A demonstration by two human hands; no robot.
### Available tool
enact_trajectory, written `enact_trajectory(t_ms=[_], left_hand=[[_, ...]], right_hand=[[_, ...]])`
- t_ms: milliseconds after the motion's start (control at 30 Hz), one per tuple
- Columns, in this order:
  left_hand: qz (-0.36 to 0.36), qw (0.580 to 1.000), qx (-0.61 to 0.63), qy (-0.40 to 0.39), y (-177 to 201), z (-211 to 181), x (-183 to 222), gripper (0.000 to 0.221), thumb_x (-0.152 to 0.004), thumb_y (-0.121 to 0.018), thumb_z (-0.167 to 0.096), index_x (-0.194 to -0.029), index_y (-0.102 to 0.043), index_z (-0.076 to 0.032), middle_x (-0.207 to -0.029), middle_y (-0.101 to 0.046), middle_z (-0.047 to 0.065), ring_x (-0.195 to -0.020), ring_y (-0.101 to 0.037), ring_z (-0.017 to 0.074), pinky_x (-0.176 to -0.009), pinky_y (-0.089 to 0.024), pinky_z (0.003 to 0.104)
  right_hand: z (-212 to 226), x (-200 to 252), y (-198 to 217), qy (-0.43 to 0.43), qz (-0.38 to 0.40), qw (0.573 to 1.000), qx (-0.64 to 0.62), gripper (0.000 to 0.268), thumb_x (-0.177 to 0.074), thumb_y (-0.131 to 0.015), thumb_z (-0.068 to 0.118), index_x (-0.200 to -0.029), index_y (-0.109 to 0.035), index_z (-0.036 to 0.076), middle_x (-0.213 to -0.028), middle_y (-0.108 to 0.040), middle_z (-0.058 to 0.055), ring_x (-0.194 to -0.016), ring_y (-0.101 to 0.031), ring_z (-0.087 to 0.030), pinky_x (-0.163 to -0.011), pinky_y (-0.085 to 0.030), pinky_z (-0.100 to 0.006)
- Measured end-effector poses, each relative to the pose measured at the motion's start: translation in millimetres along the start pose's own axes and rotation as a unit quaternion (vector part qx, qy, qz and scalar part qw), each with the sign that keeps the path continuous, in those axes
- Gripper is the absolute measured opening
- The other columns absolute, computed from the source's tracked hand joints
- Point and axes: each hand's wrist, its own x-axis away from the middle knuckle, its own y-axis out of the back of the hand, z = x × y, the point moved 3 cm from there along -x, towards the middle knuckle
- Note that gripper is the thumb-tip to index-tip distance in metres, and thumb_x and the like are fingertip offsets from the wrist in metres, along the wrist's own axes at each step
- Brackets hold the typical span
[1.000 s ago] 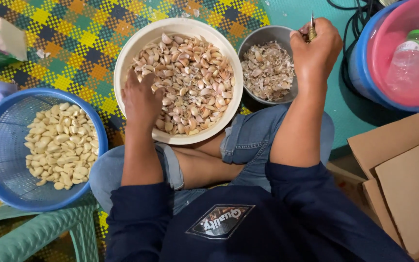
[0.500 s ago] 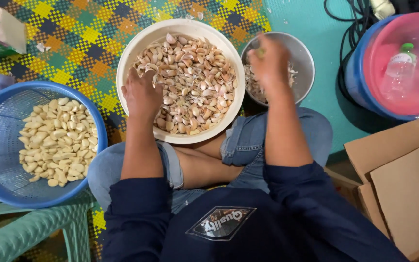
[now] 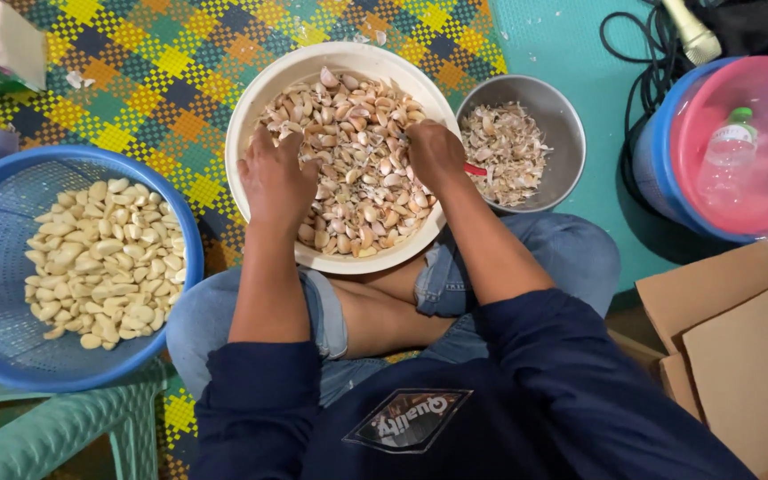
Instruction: Peeling individual garlic cloves by hand and sorting them into containers.
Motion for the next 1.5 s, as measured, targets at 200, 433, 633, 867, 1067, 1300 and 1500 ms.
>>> enact_trajectory(t_ms=[200,433,633,867,1067,1300,1500], left_hand=[[-0.058,0.997,-0.022,-0.051,-13,10,-2,0.041,-0.084,-0.080,-0.038,-0.120,-0.073,-0.019,-0.114,-0.055,0.015,-0.112,-0.062,0.0447,-0.093,-0.046,0.060],[-0.058,0.996,-0.039,-0.058,-14,8,0,0.042,-0.083,-0.082,-0.039,-0.119,-0.073,-0.019,-0.110,-0.057,0.013,-0.111,-0.063,0.0423,-0.090,-0.046,0.056],[-0.038,0.997,-0.023,-0.056,-25,13,-5,0.043,-0.083,-0.081,-0.037,-0.122,-0.073,-0.020,-0.114,-0.060,0.016,-0.121,-0.060,0.0447,-0.099,-0.044,0.065],[-0.061,0.995,0.003,-0.080,-6,-2,4,0.044,-0.085,-0.081,-0.031,-0.126,-0.072,-0.016,-0.115,-0.064,0.019,-0.117,-0.062,0.0457,-0.096,-0.046,0.065],[-0.076,0.932,0.343,-0.087,34,-41,31,0.044,-0.088,-0.076,-0.007,-0.131,-0.068,-0.002,-0.119,-0.069,0.030,-0.112,-0.067,0.0488,-0.090,-0.057,0.054],[0.038,0.676,0.733,0.060,0,-58,44,0.027,-0.093,-0.068,0.005,-0.119,-0.068,0.014,-0.109,-0.069,0.033,-0.096,-0.073,0.0384,-0.080,-0.067,0.051],[0.063,0.618,0.776,0.105,-13,-53,45,0.025,-0.090,-0.073,0.005,-0.113,-0.070,0.014,-0.102,-0.072,0.032,-0.090,-0.075,0.0402,-0.078,-0.067,0.053]], right_hand=[[5,6,10,0.007,0.007,1.000,-0.015,0.021,-0.099,-0.052,0.016,-0.106,-0.072,0.017,-0.095,-0.069,-0.014,-0.097,-0.072,-0.041,-0.080,-0.060,-0.056],[13,14,10,-0.020,0.022,0.999,-0.026,0.022,-0.101,-0.047,0.015,-0.107,-0.068,0.014,-0.096,-0.070,-0.017,-0.099,-0.071,-0.045,-0.082,-0.059,-0.059],[21,16,21,0.005,0.031,0.999,-0.043,0.032,-0.095,-0.056,0.006,-0.125,-0.053,0.015,-0.096,-0.069,-0.022,-0.098,-0.070,-0.049,-0.083,-0.058,-0.061],[31,22,56,-0.046,0.041,0.989,-0.132,0.049,-0.089,-0.067,0.007,-0.132,-0.047,0.019,-0.105,-0.069,-0.025,-0.106,-0.068,-0.048,-0.090,-0.055,-0.059],[60,45,101,-0.080,-0.008,0.862,-0.500,0.056,-0.079,-0.084,0.012,-0.131,-0.061,0.013,-0.094,-0.075,-0.015,-0.069,-0.067,-0.019,-0.056,-0.053,-0.031],[82,74,117,-0.023,0.020,0.732,-0.681,0.055,-0.080,-0.085,0.000,-0.129,-0.061,0.006,-0.094,-0.077,-0.017,-0.039,-0.054,-0.011,-0.027,-0.037,-0.024],[99,87,137,0.027,-0.048,0.768,-0.639,0.062,-0.078,-0.089,0.000,-0.134,-0.061,0.003,-0.098,-0.077,-0.017,-0.069,-0.067,-0.012,-0.055,-0.056,-0.022]])
